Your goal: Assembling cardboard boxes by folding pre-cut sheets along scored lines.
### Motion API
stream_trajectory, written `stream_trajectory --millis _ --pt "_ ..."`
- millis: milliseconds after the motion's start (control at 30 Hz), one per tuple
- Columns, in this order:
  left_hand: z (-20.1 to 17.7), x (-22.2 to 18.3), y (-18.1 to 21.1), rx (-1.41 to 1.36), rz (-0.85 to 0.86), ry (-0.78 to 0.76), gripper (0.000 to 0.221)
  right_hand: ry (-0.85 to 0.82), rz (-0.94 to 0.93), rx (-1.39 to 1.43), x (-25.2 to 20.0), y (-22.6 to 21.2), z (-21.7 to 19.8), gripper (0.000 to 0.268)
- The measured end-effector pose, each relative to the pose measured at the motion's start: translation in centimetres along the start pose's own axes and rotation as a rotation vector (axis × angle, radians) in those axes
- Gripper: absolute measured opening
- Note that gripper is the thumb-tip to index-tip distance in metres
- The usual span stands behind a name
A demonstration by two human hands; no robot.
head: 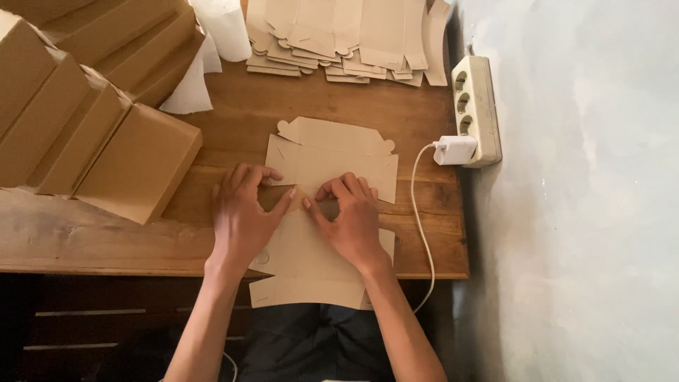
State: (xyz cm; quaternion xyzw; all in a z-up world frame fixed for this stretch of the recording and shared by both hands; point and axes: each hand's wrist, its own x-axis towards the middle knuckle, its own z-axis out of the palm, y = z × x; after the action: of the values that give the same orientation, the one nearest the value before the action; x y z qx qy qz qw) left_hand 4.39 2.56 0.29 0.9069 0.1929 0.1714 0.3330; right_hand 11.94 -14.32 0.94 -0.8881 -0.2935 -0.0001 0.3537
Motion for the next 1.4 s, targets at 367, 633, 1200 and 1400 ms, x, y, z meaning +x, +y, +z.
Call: stream_trajectory --millis 367,633,1200,1400 --pt "0.1 -0.7 0.0 -0.020 0.006 -0.002 0.020 -0.010 0.004 -0.002 0.1 0.0 0.0 0.022" --pt "-0.3 -2.7 0.0 -0.036 -0.037 -0.017 0.017 -0.010 0.010 0.015 0.0 0.1 -0.1 0.024" --pt "0.5 0.3 0.3 -0.019 -0.001 0.018 0.020 0.019 -0.015 0.013 -0.1 -0.3 -0.2 0.023" --pt "0.1 -1.4 0.3 -0.056 0.017 0.014 0.017 0.008 -0.016 0.002 0.0 -0.4 -0.2 0.023"
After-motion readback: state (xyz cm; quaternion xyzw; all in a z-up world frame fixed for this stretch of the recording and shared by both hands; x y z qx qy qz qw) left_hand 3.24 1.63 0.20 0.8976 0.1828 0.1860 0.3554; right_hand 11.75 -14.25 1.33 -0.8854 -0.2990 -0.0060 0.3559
